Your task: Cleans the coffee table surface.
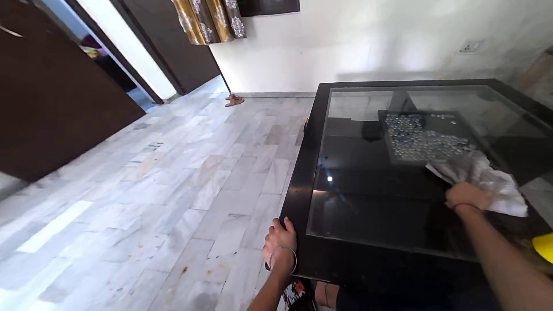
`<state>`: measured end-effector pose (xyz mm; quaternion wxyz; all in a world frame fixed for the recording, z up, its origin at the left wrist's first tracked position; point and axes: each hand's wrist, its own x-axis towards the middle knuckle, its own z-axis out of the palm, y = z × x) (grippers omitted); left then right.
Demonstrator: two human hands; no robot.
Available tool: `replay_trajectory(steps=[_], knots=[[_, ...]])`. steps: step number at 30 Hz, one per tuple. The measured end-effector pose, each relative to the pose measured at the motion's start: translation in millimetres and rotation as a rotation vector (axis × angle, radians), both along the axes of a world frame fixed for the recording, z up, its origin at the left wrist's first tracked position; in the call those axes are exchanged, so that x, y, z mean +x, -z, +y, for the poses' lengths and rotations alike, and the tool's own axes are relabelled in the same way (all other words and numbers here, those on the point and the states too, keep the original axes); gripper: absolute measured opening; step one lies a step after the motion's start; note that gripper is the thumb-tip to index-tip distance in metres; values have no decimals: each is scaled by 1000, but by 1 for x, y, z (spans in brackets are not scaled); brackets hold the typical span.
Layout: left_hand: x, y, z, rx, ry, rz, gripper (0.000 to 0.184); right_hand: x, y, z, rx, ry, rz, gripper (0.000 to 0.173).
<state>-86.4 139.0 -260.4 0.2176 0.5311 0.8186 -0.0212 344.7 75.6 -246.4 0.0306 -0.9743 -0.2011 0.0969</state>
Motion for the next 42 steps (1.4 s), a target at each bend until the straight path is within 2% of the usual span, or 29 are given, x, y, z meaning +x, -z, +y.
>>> replay_trajectory(steps=[6, 8, 11, 14, 17, 20, 23, 26, 29, 31, 34, 38, 42], knots=[[0, 1, 0, 2, 6, -2, 56, -126, -12, 68, 93, -257, 105, 35], [0, 1, 0, 9, 6, -3, 56, -186, -13, 87, 141, -421, 133, 36], [-1, -2, -2, 13, 11, -12, 55, -278, -14, 95, 204, -775, 218, 43], [0, -3, -2, 17, 7, -20, 54, -335, -14, 92, 177, -1047, 288, 46], [0, -3, -2, 21, 12, -16, 55, -326, -9, 87, 170, -1106, 268, 49], [0, -2, -2, 19, 9, -17, 55, -267, -8, 76, 172, -992, 215, 47], [0, -2, -2, 21, 5, -25, 55, -179, 2, 47, 216, -775, 31, 42], [0, -3, -3, 15, 10, -25, 54, -93, 1, -1, 140, -478, -33, 38], [-1, -3, -3, 7, 14, -19, 55, -45, 1, -48, 99, -213, -44, 38], [-1, -2, -2, 6, 13, -23, 55, -42, 0, -65, 97, -93, -20, 41], [-1, -2, -2, 14, 14, -33, 55, -74, -3, -62, 106, -73, 20, 49], [-3, -1, -2, 51, 18, -44, 55, -139, -30, -33, 9, -227, 168, 56], [-2, 5, -3, 83, 16, -66, 55, -217, -26, -9, -2, -514, 229, 62]])
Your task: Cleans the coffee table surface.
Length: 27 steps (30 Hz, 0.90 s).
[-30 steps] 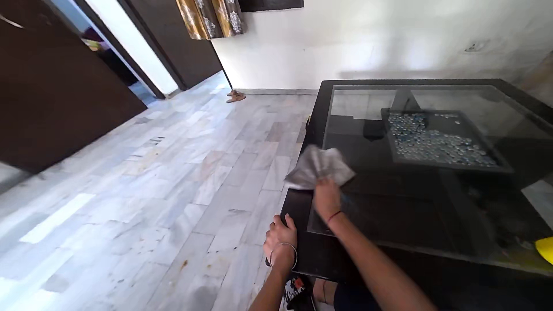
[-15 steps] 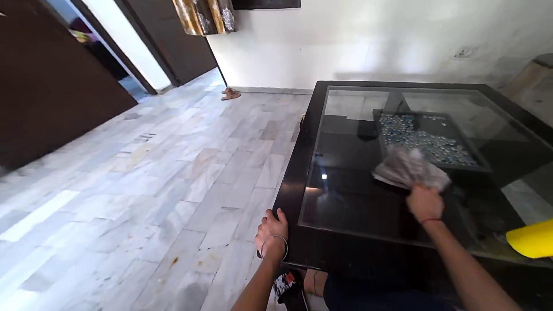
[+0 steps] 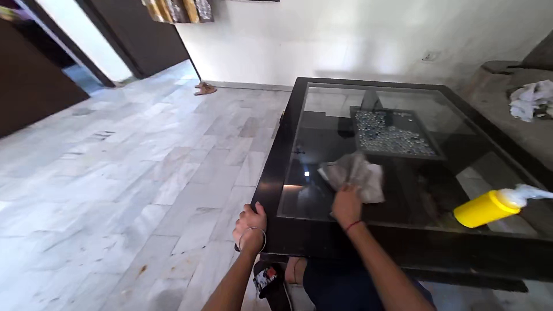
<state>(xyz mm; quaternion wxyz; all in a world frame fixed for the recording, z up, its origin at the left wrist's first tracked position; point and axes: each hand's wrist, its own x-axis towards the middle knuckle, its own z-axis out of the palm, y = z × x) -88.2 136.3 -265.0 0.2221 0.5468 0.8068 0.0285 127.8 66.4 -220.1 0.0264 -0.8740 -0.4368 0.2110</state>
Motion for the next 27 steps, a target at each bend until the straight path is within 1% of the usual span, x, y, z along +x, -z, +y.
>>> replay_trajectory(steps=[3, 6, 7, 9, 11, 14, 16, 19, 21, 22, 24, 26, 27], knots=[[0, -1, 0, -9, 3, 23, 54, -62, 11, -4, 91, -312, 43, 61], [1, -8, -1, -53, 4, 28, 46, -97, 25, -27, 244, -623, 55, 61], [1, -8, -3, -50, 0, 22, 46, -99, 24, -36, 229, -695, 62, 62], [0, -5, -3, -22, 5, 17, 52, -88, 10, -52, 109, -754, 89, 62], [-1, -2, -3, 13, 14, 13, 56, -62, -3, -65, -14, -713, 92, 60], [-3, 0, -3, 35, 16, 4, 55, -6, -12, -92, -95, -564, 27, 60], [-2, 0, -3, 33, 17, -2, 54, 38, -14, -114, -131, -401, -44, 60], [-1, -2, -2, 22, 14, -8, 54, 105, -7, -148, -155, -127, -167, 53], [-2, -2, -3, 13, 13, -3, 55, 140, -3, -166, -189, 27, -199, 53], [-2, -2, -3, 9, 11, -1, 54, 150, -3, -171, -204, 86, -201, 53], [-2, -2, -1, 9, 8, 3, 54, 153, -4, -172, -235, 140, -213, 56], [-2, -1, -1, 9, 13, 8, 54, 137, -7, -164, -251, 129, -211, 60], [-2, -1, -2, 6, 16, 3, 54, 125, -9, -156, -245, 114, -197, 58]])
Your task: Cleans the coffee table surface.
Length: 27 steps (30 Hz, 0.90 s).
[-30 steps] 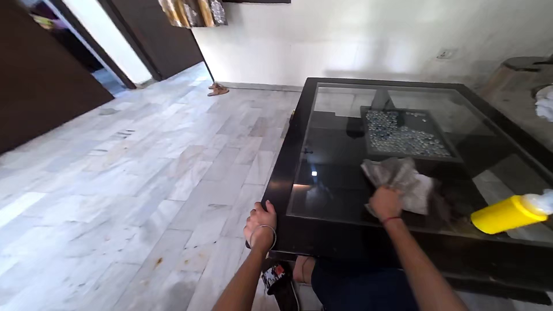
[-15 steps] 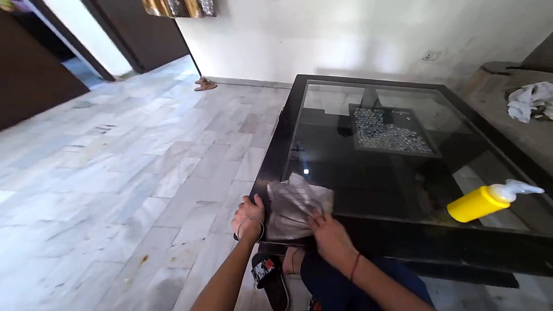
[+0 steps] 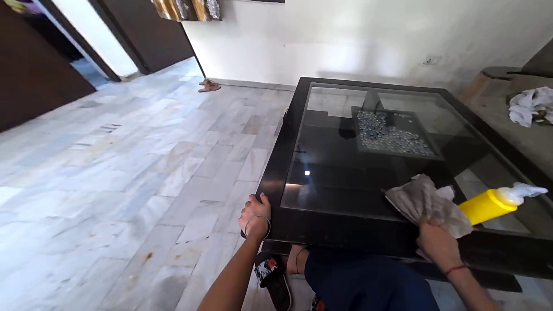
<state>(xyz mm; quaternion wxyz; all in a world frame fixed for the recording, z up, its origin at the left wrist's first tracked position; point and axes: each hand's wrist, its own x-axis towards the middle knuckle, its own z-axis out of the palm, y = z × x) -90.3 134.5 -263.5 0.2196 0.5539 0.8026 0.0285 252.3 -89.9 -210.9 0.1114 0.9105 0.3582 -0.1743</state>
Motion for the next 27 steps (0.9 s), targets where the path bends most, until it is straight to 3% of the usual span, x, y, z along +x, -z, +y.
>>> replay_trajectory(steps=[4, 9, 12, 15, 17, 20, 27], knots=[[0, -3, -2, -5, 0, -14, 55, -73, -20, 48, -58, -132, 112, 54], [2, -4, 0, -29, -12, -1, 54, -172, -18, 100, 5, -463, 257, 68], [1, -7, 2, -60, -1, 16, 52, -223, 10, 112, 224, -722, 320, 81], [3, -10, 3, -74, -20, 12, 50, -249, 42, 116, 451, -867, 253, 70], [4, -12, 2, -82, -19, 16, 51, -241, 43, 118, 426, -871, 247, 61], [2, -9, -1, -85, 8, 35, 56, -207, 19, 119, 220, -766, 292, 61], [2, -9, -1, -58, -2, 0, 53, -91, -6, 59, 6, -306, 200, 62]])
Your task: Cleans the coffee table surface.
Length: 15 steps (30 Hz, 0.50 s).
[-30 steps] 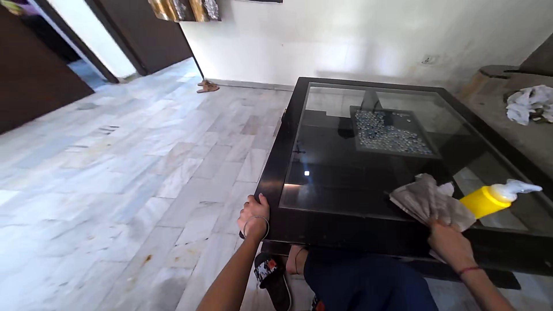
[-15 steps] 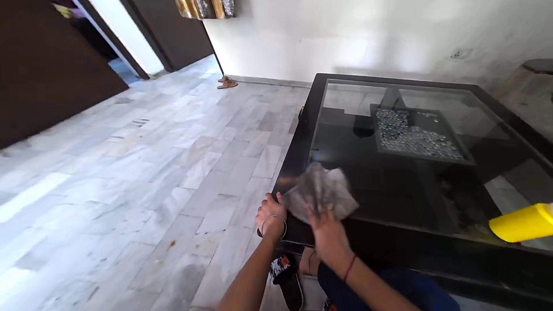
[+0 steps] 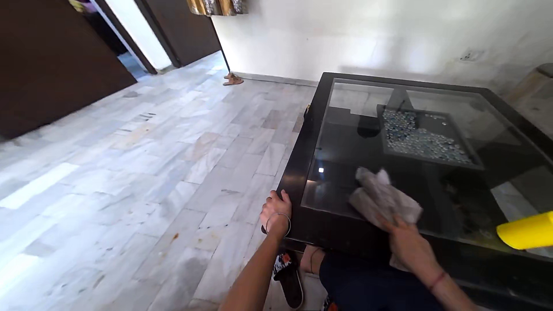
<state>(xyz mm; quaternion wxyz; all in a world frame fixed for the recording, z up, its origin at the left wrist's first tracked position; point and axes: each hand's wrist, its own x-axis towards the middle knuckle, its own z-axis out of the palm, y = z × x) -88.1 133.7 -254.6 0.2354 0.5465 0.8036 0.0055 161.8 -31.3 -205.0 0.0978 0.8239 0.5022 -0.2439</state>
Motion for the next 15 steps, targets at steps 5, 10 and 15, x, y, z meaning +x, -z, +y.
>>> replay_trajectory(steps=[5, 10, 15], knots=[[-2, 2, -1, -7, 12, 8, 56, 98, 19, -41, -13, 283, -67, 62], [0, 3, 1, 8, 13, -7, 55, 87, 8, -30, -55, 319, -38, 62], [0, 1, 1, -11, 4, -11, 54, -18, -14, 5, -131, 54, -6, 69]])
